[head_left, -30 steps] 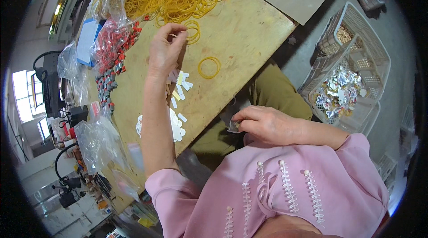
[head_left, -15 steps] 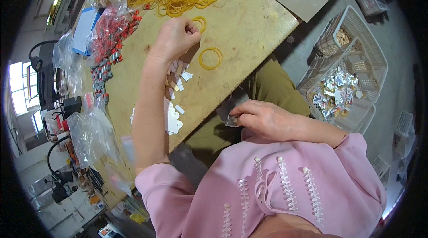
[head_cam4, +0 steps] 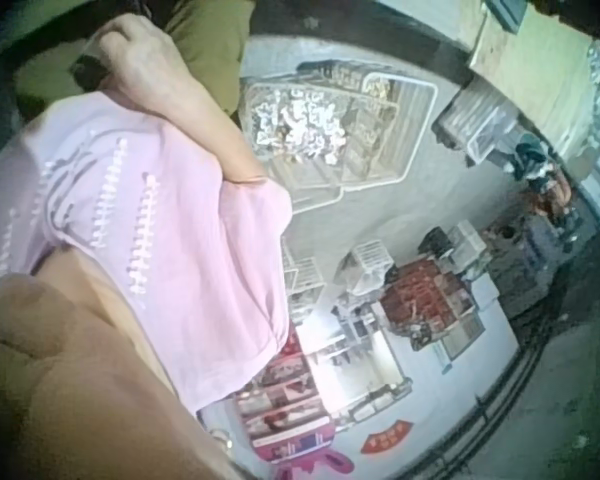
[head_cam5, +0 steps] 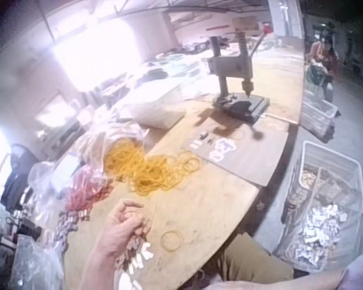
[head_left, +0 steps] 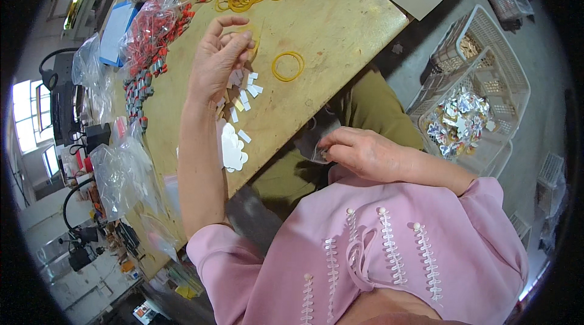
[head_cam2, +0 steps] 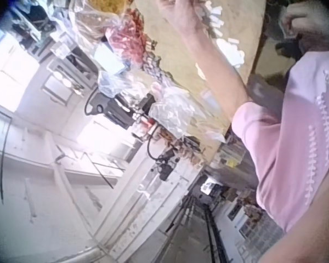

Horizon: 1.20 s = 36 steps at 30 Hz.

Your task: The person repeatedly picks up small white cutouts and yellow rubber bands from a workbench, places them into small clear plastic bags, and sets the filled bags aside. The person handles items one at a time, occasionally adjusting the pile of cutouts to reach the next piece.

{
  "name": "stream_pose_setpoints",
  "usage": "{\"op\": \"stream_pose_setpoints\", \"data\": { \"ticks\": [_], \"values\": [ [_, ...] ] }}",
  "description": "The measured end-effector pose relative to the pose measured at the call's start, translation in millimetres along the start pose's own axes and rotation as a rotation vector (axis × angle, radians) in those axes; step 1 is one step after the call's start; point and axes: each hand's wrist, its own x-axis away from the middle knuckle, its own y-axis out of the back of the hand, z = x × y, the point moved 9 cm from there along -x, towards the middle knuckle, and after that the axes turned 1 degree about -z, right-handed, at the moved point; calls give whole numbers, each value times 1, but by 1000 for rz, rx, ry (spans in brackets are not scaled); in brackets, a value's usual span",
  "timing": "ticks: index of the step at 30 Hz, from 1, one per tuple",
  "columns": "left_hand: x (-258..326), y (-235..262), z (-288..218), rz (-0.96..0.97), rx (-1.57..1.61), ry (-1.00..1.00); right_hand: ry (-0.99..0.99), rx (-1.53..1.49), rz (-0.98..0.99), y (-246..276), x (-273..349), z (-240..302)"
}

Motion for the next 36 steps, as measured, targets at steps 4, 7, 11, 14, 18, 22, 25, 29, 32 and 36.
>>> {"op": "stream_pose_setpoints", "data": {
  "ticks": [4,7,11,14,18,22,25,29,32,36],
  "values": [
    [5,-12,-7,-37,-383,-147,11,27,1,-4,-1,1],
    [6,-31,15,40,-655,-139,12,17,20,-8,-2,3],
    [4,-29,22,28,-702,-114,10,22,31,-5,-4,7],
    [-2,-24,28,78,-557,-55,7,33,23,-5,-2,5],
    [1,-13,18,96,-277,7,2,52,10,-3,-2,6],
    [5,6,-9,-14,-362,-177,17,69,-6,-4,-1,8],
    [14,16,-21,-50,-386,-154,12,59,11,-6,-2,10],
    [24,30,-26,-14,-461,-72,8,67,12,-9,-1,11],
    [32,36,-30,-12,-556,-76,9,73,13,-9,-1,13],
    [45,46,-35,-28,-832,-185,33,94,3,-10,-2,16]
  ]
}}
